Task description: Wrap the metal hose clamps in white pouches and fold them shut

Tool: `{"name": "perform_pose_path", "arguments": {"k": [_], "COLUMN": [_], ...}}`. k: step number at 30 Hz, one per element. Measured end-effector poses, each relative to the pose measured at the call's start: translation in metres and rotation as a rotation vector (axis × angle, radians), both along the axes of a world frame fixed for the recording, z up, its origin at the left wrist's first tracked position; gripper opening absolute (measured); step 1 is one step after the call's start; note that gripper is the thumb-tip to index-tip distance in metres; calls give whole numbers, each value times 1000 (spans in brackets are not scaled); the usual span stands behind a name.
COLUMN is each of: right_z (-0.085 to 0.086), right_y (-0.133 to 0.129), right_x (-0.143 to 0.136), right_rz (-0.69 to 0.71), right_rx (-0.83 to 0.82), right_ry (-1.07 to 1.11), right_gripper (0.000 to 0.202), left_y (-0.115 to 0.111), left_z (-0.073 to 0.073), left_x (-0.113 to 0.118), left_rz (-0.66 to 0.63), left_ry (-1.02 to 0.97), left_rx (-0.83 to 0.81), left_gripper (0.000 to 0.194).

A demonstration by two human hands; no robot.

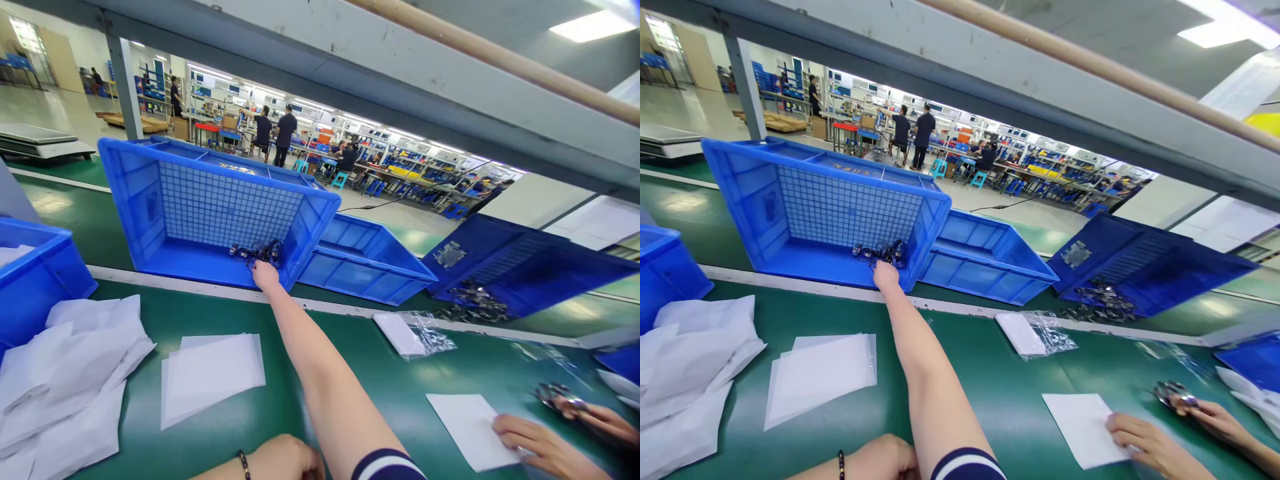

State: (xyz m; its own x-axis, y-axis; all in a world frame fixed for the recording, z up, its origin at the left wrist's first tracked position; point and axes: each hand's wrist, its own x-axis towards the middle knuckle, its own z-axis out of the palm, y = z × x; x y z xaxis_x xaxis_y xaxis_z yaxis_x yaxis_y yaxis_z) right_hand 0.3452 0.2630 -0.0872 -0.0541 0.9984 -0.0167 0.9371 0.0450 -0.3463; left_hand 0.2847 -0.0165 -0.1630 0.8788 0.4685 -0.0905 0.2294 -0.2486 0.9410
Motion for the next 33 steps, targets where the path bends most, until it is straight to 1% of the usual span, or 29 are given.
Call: {"name": "perform_pose_path", "arguments": {"k": [2,3,4,6,8,9,11,13,15,16,18,20,21,22,24,27,30,33], "right_z": [1,1,1,0,-3,-6,-12,-20,-30,-35,-46,-53,-55,-56,-56,-53,-53,-53], "right_y": [-20,-34,-52,-95,-145,-170,-218,-257,-284,-292,-300,-298,-296,-293,-288,-286,-287,-286], "right_x": [10,17,25,45,68,79,97,109,114,115,113,111,111,111,112,115,116,116], "right_rz": [49,77,103,150,183,210,330,424,454,428,285,128,85,70,90,99,76,72], "right_rx": [42,68,93,136,162,181,264,291,295,297,254,95,-8,-101,-208,-276,-354,-367], "right_ry": [29,45,62,96,123,144,223,238,340,454,777,1067,1161,1223,1302,1412,1507,1536], "right_gripper": [23,22,22,22,22,21,23,23,24,28,39,36,34,33,35,37,41,41], "left_y": [-2,-2,-3,-1,3,5,11,15,15,14,10,6,5,5,5,9,11,13], "left_z": [7,9,11,13,17,20,27,35,40,41,42,41,41,41,41,44,46,48], "left_x": [-2,-2,-2,0,1,0,-2,-5,-7,-8,-7,-7,-7,-7,-7,-8,-8,-9], "left_rz": [50,88,132,243,386,466,571,600,593,579,540,498,480,463,441,407,368,360], "left_ry": [14,28,33,-20,-182,-288,-480,-555,-552,-532,-476,-424,-404,-385,-350,-316,-288,-244], "left_rx": [-39,-84,-157,-373,-615,-708,-844,-891,-863,-842,-789,-702,-647,-593,-520,-504,-496,-409], "left_gripper": [4,3,6,19,35,42,49,49,41,36,28,25,25,25,27,30,31,27]}}
